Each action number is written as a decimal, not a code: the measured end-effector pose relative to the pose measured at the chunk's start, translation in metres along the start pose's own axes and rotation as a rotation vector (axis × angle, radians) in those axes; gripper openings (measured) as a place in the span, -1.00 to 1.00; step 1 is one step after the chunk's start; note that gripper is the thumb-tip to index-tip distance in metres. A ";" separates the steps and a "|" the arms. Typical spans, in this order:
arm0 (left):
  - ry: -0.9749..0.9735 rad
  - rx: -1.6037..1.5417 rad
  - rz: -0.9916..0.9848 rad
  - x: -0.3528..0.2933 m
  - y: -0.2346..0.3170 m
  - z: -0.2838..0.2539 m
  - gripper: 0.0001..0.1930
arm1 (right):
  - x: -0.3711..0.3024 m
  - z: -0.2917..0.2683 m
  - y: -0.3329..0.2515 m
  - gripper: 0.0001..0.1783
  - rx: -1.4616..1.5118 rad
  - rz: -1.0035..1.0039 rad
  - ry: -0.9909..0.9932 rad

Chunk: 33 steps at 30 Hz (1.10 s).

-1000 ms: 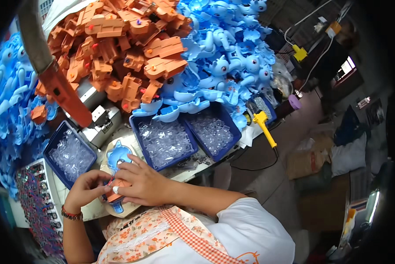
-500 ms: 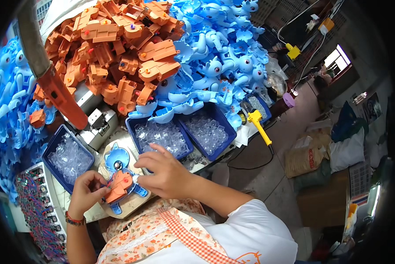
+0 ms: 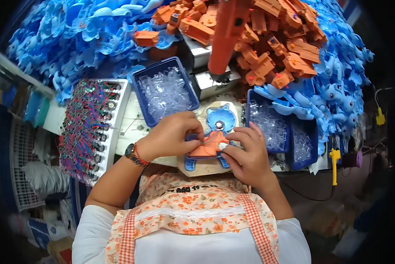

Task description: Assembling plastic toy pony components at a factory workbench using assembly tools.

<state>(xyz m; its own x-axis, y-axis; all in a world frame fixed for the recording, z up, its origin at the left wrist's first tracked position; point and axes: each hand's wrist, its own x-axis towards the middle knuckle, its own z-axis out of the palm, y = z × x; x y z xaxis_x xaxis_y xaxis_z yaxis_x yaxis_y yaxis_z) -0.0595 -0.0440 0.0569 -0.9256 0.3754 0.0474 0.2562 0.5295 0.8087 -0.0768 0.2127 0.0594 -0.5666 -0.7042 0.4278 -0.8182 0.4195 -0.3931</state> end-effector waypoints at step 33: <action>0.387 0.536 0.362 -0.032 0.003 0.029 -0.83 | 0.056 0.009 0.046 -0.79 -0.011 -0.100 -0.194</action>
<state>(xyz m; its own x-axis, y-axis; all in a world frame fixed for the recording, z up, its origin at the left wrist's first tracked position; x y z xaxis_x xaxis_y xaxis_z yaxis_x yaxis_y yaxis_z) -0.0210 -0.0324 0.0408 -0.7642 0.3546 0.5387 0.5718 0.7589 0.3116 -0.1451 0.1878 0.0578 -0.4538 -0.8395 0.2989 -0.8711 0.3471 -0.3476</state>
